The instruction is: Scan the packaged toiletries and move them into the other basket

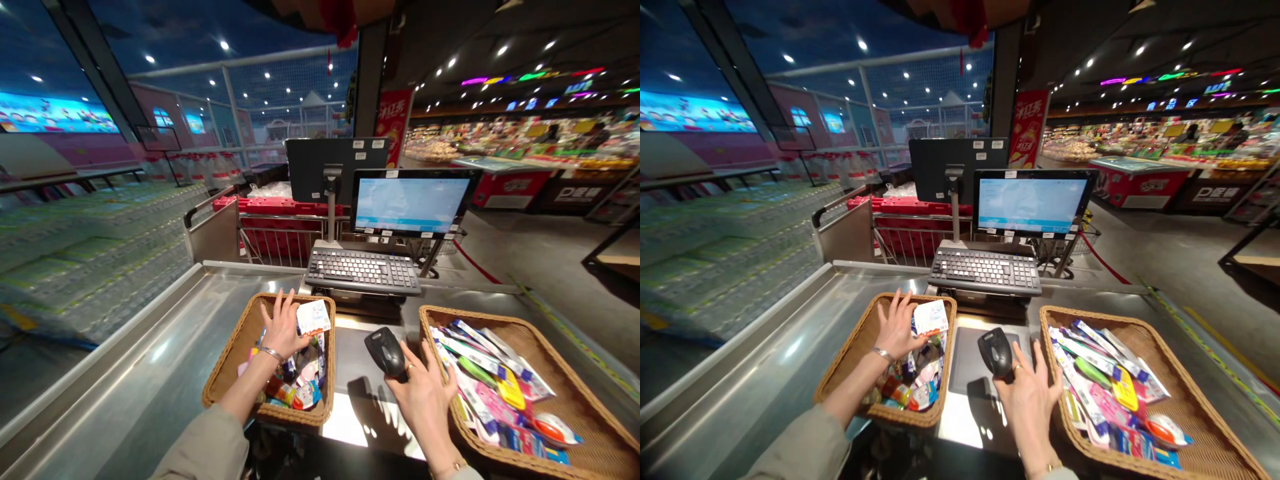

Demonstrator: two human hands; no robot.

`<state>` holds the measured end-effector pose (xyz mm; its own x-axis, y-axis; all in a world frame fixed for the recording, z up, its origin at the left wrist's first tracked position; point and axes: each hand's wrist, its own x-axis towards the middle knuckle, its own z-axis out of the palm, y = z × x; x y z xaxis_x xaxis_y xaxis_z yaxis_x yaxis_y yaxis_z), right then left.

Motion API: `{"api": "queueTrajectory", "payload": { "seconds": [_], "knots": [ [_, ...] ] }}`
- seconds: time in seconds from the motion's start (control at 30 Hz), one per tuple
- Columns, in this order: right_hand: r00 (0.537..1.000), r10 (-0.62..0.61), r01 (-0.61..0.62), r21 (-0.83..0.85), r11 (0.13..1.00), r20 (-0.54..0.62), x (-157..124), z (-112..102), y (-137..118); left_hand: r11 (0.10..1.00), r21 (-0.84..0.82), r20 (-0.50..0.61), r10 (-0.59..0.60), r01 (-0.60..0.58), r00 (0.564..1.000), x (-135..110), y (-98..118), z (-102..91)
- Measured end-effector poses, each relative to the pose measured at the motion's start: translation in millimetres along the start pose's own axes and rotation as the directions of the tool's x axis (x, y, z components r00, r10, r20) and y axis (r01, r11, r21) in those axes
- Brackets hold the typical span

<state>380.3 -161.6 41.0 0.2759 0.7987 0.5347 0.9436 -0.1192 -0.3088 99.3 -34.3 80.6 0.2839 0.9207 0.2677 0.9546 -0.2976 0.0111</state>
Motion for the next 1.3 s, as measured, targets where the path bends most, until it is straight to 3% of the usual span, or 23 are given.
{"api": "queueTrajectory", "payload": {
  "seconds": [0.67,1.3],
  "knots": [
    [0.999,-0.040,0.040,0.022,0.999,0.017,4,-21,3,0.983,-0.050,-0.102,0.171,-0.177,0.980,15,67,-1.5],
    [0.997,-0.053,0.053,0.001,0.999,0.054,-1,-30,14,0.971,-0.084,-0.101,0.216,-0.225,0.971,23,90,1.2]
  ]
}}
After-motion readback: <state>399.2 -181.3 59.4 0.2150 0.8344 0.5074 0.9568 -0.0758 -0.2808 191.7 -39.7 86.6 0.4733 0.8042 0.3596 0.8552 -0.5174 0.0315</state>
